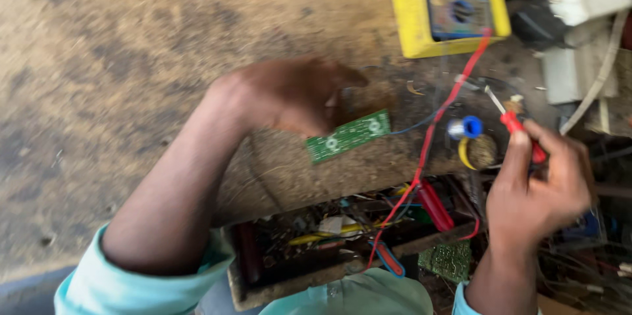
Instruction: The person holds a green circuit board on a cluttered workbench and solders its components using a soldering iron, feeding solder wire to the joints. They flip the board over, test it with multimeter probes, and use a red screwdriver to work on the board's components.
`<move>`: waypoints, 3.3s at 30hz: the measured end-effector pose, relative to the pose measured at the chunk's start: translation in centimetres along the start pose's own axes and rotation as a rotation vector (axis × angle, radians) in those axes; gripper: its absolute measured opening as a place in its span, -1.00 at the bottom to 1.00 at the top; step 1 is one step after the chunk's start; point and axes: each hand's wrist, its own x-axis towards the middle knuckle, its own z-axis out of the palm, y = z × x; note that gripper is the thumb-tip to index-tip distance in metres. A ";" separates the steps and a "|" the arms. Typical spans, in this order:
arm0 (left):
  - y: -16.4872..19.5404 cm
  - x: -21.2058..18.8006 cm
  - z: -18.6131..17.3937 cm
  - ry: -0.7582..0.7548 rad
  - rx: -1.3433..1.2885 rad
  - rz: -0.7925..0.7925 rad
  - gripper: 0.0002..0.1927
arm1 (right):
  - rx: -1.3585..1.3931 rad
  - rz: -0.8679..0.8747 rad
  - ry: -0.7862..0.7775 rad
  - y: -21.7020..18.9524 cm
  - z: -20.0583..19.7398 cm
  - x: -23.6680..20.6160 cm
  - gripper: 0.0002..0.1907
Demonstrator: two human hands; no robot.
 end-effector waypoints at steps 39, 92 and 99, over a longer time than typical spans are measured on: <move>-2.1 1.3 0.1 0.327 -0.286 0.310 -0.21 | 0.158 0.591 -0.198 17.9 -1.4 -6.5 -0.69; -3.1 0.8 0.7 0.536 -0.050 0.390 -0.27 | 0.247 -0.312 -0.342 1.9 -2.6 -5.8 -0.58; -2.7 0.7 0.6 0.523 -0.029 0.336 -0.25 | 0.111 -0.635 -0.497 -0.7 -4.3 -3.7 -0.59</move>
